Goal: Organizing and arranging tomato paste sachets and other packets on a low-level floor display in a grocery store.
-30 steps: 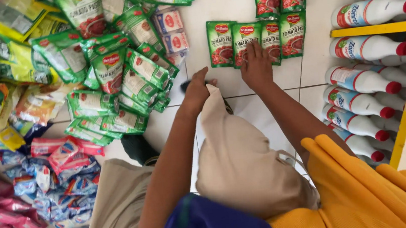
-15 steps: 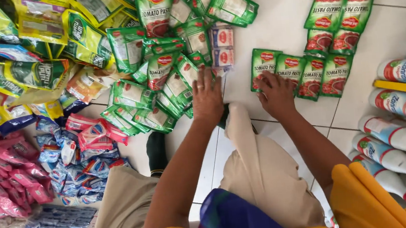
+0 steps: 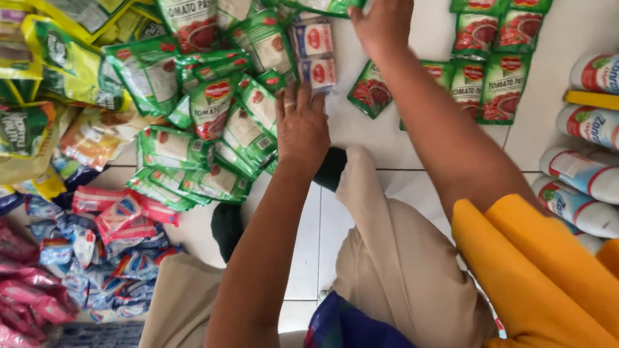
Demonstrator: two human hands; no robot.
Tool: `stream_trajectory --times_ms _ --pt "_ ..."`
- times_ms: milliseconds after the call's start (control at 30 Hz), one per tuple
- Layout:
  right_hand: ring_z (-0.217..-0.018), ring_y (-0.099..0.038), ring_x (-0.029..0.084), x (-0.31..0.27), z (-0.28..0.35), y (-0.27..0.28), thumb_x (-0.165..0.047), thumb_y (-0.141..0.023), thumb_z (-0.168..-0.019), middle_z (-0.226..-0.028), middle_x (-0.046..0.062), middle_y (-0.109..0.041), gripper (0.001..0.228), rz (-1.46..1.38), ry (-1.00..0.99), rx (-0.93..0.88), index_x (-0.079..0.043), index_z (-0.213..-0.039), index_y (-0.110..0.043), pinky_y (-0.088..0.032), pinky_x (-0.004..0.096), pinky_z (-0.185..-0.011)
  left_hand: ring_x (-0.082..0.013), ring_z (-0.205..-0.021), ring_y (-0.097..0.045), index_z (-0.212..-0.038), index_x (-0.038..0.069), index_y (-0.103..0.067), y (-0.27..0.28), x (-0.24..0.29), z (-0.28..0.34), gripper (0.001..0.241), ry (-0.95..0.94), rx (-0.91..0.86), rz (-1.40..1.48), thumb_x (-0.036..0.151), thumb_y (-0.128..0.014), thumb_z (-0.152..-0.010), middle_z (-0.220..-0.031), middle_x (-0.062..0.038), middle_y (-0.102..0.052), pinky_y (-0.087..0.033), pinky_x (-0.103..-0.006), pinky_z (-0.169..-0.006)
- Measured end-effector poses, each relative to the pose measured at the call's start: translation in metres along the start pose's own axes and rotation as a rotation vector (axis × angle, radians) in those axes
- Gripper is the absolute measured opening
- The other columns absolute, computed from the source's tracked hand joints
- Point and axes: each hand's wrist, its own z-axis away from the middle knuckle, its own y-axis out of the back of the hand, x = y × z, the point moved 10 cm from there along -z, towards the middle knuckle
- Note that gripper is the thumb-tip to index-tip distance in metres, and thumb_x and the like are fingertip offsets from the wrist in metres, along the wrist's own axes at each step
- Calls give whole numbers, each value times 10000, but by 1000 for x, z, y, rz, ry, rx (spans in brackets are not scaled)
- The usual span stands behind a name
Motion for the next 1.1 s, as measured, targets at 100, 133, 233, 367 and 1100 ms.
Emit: stream_trajectory --times_ms 100,133,233,367,1100 --pt "-1222 -508 421 -9 56 35 -265 -919 -765 -1377 196 -494 756 200 -5 79 -54 -1336 -470 -397 553 -1056 -411 -1404 -418 -1316 96 -588 -30 17 -2 434 -30 -146 256 182 -696 -904 -1392 -161 -507 -341 -548 -1160" --pt "-1238 -509 403 -22 80 28 -236 -868 -794 -1337 176 -518 596 162 89 -78 -67 -1258 -534 -392 539 -1055 -441 -1372 -418 -1328 76 -582 -36 18 -1 452 -18 -156 291 156 -695 -898 -1401 -182 -495 -362 -542 -1131" --pt "-1278 -511 367 -29 137 34 -183 -786 -854 -1303 139 -546 363 111 242 -289 -81 -1155 -612 -388 516 -1082 -467 -1343 -431 -1322 58 -586 -54 22 5 446 -25 -163 339 120 -694 -893 -1413 -204 -484 -398 -526 -1099" --pt "-1305 -527 340 -40 166 56 -152 -752 -861 -1289 101 -565 283 96 393 -357 -81 -1107 -632 -401 516 -1092 -474 -1322 -446 -1296 50 -595 -53 24 11 436 -48 -115 340 105 -703 -877 -1394 -213 -489 -416 -516 -1091" --pt "-1036 -530 388 -91 83 34 -15 -800 -814 -1129 138 -548 422 -259 20 -152 -92 -1164 -579 -483 488 -840 -111 -1162 -587 -1559 147 -397 -77 -35 -35 650 676 -87 1606 369 -631 -994 -1345 40 -586 -538 -323 -848"
